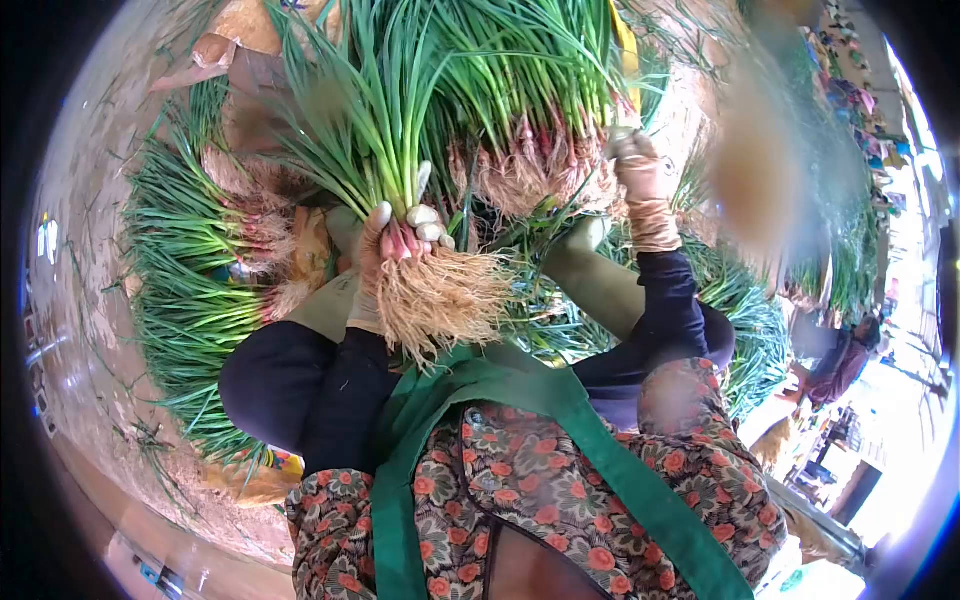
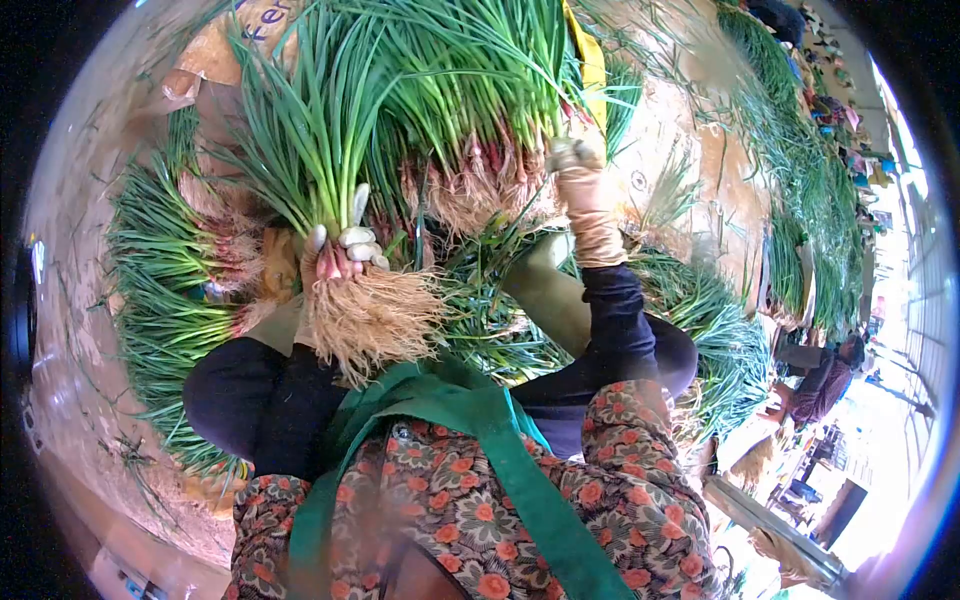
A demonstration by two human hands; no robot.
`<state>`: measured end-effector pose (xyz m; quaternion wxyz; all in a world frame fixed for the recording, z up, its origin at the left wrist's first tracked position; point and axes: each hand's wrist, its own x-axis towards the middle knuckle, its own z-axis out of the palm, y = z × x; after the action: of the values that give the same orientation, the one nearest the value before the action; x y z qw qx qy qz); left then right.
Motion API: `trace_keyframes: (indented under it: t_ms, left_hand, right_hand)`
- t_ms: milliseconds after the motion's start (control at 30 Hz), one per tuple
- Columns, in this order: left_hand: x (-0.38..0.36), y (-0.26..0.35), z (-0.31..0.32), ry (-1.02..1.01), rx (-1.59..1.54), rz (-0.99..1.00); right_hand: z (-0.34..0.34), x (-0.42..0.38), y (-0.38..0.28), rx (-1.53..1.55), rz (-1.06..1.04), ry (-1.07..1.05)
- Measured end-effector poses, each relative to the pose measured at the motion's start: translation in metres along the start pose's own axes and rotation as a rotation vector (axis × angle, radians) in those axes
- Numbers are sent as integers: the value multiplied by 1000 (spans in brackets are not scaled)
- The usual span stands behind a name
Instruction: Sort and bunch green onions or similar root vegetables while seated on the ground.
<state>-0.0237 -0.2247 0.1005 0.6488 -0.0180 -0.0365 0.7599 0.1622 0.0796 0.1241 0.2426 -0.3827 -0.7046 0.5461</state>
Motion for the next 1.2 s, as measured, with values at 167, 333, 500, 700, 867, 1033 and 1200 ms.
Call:
trace_keyframes:
  t_ms: [167,333,500,700,867,1033,1200]
  left_hand:
    - [6,-11,-2,175,90,-5]
    - [8,-13,7,234,145,23]
    - [4,-11,-3,257,150,38]
    - [9,-14,-8,306,155,32]
    - [11,-15,-12,289,208,54]
    - [8,-15,-6,286,202,52]
    - [7,-23,32,191,305,174]
  right_hand:
    - [105,-13,-23,-587,-73,-178]
    - [153,31,24,-1181,-55,-169]
    - [105,17,-4,-453,214,-278]
    - [84,6,22,467,554,-460]
    - [105,8,12,624,542,-316]
    - [5,6,-20,-21,89,-185]
    - [-228,-23,-19,-627,-128,315]
